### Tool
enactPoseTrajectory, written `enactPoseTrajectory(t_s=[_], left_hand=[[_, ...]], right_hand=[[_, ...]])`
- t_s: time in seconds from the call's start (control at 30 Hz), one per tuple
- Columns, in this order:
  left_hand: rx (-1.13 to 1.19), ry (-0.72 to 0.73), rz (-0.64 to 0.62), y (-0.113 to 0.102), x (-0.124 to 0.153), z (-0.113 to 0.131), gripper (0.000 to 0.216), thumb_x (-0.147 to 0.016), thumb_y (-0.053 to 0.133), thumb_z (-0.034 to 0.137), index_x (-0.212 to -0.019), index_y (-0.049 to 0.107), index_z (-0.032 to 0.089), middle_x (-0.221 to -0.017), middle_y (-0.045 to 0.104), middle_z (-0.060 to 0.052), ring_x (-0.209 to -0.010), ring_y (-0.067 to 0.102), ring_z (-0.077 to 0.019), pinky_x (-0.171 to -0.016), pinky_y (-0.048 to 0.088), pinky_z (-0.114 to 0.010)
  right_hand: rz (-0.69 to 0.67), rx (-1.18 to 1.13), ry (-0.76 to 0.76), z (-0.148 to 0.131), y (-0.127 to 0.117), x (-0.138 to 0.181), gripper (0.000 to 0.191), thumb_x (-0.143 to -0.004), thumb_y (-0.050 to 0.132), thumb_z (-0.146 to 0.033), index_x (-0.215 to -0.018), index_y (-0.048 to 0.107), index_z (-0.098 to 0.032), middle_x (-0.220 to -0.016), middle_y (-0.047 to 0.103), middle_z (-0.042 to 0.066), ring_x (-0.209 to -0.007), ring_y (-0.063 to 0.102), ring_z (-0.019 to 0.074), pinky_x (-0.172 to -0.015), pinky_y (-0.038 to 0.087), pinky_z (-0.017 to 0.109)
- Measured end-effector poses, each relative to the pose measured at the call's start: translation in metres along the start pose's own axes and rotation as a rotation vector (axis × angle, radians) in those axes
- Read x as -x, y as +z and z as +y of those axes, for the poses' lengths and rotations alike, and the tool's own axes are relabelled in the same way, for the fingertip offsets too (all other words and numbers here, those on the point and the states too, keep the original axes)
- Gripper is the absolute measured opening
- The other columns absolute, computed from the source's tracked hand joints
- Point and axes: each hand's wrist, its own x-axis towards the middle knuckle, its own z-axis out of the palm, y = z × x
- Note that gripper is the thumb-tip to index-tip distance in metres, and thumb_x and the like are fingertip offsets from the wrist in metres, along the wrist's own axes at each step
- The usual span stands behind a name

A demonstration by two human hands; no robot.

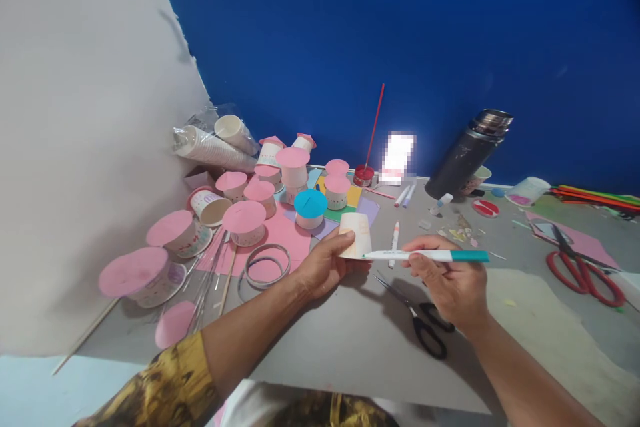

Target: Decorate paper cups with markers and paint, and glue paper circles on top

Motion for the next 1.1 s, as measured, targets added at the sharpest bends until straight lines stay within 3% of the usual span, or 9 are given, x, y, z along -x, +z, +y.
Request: enactPoseTrajectory(t_s=[0.27,0.47,0.73,1.1], left_hand=[[-0.088,0.047,-0.045,-0.002,-0.002,-0.006,0.039,-0.083,0.078,0.04,-0.112,0.069,0.014,-0.089,0.07,-0.009,-0.075,0.067,-0.021,-0.063,0.058,-0.031],[-0.127,0.05,-0.055,0.003,0.001,-0.006,0.04,-0.08,0.079,0.041,-0.108,0.069,0.015,-0.087,0.069,-0.008,-0.074,0.065,-0.0202,-0.062,0.055,-0.031],[-0.227,0.087,-0.058,0.007,0.003,-0.007,0.037,-0.08,0.077,0.044,-0.102,0.068,0.015,-0.088,0.068,-0.008,-0.074,0.064,-0.0196,-0.063,0.053,-0.029],[0.012,-0.068,-0.031,0.001,0.001,-0.007,0.035,-0.085,0.07,0.038,-0.107,0.064,0.012,-0.086,0.07,-0.011,-0.075,0.07,-0.0259,-0.063,0.055,-0.036]], right_hand=[[-0.084,0.181,-0.181,-0.005,-0.001,-0.001,0.019,-0.1,0.061,-0.035,-0.089,0.072,-0.024,-0.071,0.074,0.002,-0.055,0.064,0.0158,-0.057,0.053,0.027],[-0.032,0.177,-0.258,-0.015,0.003,-0.005,0.019,-0.097,0.06,-0.025,-0.081,0.07,-0.023,-0.069,0.072,0.001,-0.055,0.063,0.0146,-0.053,0.049,0.025],[-0.073,0.178,-0.207,-0.016,0.004,-0.005,0.021,-0.097,0.06,-0.029,-0.08,0.071,-0.023,-0.066,0.071,0.001,-0.053,0.063,0.0145,-0.052,0.049,0.026],[0.034,0.198,-0.228,-0.008,0.002,-0.004,0.016,-0.096,0.061,-0.024,-0.083,0.069,-0.023,-0.065,0.069,-0.002,-0.051,0.061,0.0129,-0.051,0.047,0.024]])
